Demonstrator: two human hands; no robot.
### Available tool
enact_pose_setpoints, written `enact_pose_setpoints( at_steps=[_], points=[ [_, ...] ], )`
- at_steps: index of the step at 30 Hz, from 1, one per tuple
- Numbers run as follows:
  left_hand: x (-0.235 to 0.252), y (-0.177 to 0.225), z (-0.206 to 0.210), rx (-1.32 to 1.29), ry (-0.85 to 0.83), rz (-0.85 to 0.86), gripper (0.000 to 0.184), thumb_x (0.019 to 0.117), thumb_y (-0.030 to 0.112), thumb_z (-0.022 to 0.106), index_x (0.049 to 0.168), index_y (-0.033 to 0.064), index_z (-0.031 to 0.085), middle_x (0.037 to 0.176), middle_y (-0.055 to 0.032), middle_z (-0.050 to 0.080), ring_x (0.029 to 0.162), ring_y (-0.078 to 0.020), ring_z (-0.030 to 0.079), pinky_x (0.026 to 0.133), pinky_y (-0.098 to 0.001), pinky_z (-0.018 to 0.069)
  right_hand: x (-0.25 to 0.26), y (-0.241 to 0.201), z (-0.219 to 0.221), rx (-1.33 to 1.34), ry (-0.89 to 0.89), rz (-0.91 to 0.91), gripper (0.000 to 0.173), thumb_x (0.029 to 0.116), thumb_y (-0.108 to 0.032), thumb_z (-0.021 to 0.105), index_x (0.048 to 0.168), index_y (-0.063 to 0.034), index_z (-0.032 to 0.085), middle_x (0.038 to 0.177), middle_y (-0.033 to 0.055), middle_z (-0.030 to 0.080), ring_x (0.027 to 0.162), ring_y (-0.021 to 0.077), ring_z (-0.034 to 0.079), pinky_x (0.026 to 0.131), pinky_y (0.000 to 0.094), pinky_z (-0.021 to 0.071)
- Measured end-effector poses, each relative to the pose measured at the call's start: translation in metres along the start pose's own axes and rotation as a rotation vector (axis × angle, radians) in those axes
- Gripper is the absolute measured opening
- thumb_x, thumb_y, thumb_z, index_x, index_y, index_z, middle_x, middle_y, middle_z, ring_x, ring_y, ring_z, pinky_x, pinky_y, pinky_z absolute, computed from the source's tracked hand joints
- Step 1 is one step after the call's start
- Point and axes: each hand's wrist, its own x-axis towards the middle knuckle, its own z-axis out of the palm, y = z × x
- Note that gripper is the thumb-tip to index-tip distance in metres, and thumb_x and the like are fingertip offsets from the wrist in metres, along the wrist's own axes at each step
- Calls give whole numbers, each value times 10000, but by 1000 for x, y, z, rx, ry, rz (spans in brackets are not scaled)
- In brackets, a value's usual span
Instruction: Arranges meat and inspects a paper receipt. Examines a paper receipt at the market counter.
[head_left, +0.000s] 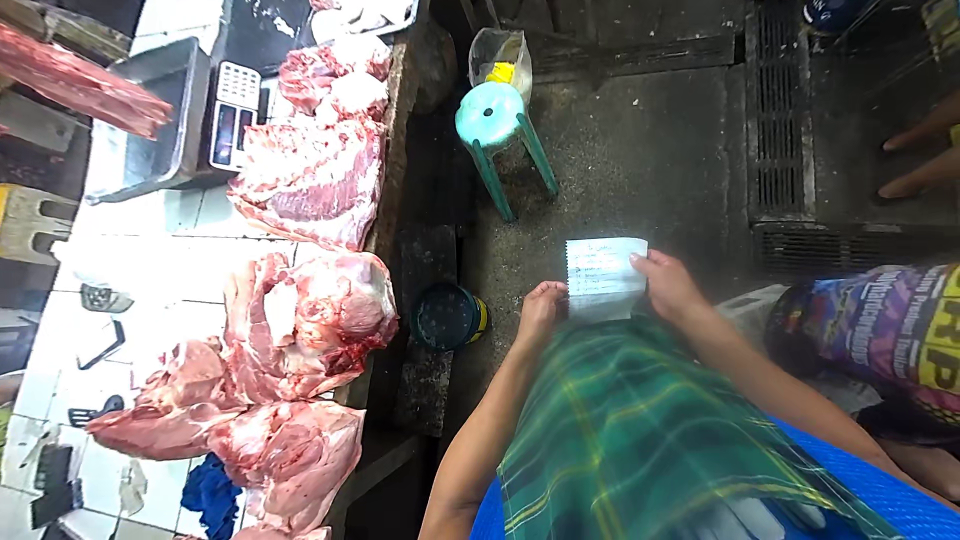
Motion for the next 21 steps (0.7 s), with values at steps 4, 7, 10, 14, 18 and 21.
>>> enact_pose_setpoints(
  at_steps=[4,7,10,14,18,21],
  points=[
    [2,-1,-1,27,0,4,191,1041,186,518,1121,85,660,857,-47,665,687,-132,616,608,-310,536,1,0,2,1,12,6,281,1051,-306,599,1177,-64,668,1025,87,735,931,178,717,862,398,603],
    [5,-5,-3,23,-5,0,243,1059,204,496,1154,72,677,895,-60,691,721,-144,646,630,-323,556,1,1,3,-5,22,15,280,1049,-305,602,1171,-63,669,1024,81,729,940,172,709,869,391,594],
    [6,-5,-3,-8,-19,-4,343,1077,328,478,1145,72,697,921,-58,713,770,-151,673,682,-340,575,3,0,2,-3,27,17,294,1046,-308,607,1189,-58,661,1039,85,729,954,175,711,878,392,595],
    [6,-2,-2,8,-58,-10,445,1067,492,464,1136,112,686,914,-12,696,754,-104,648,675,-288,553,5,1,3,-5,33,9,296,1048,-313,603,1187,-58,661,1035,91,728,947,177,714,878,393,597],
    [4,-3,-4,68,-107,40,221,1036,283,598,1125,95,672,835,-12,629,680,-100,581,646,-285,527,5,2,4,-5,39,0,295,1048,-316,603,1182,-60,664,1026,84,729,933,169,713,867,385,597],
    [0,2,-4,140,-102,49,182,1027,236,612,1101,82,674,820,-26,634,671,-107,573,640,-294,514,5,1,5,-29,39,-12,308,1045,-329,604,1179,-59,667,1031,88,728,935,180,710,868,405,596]
  ],
)
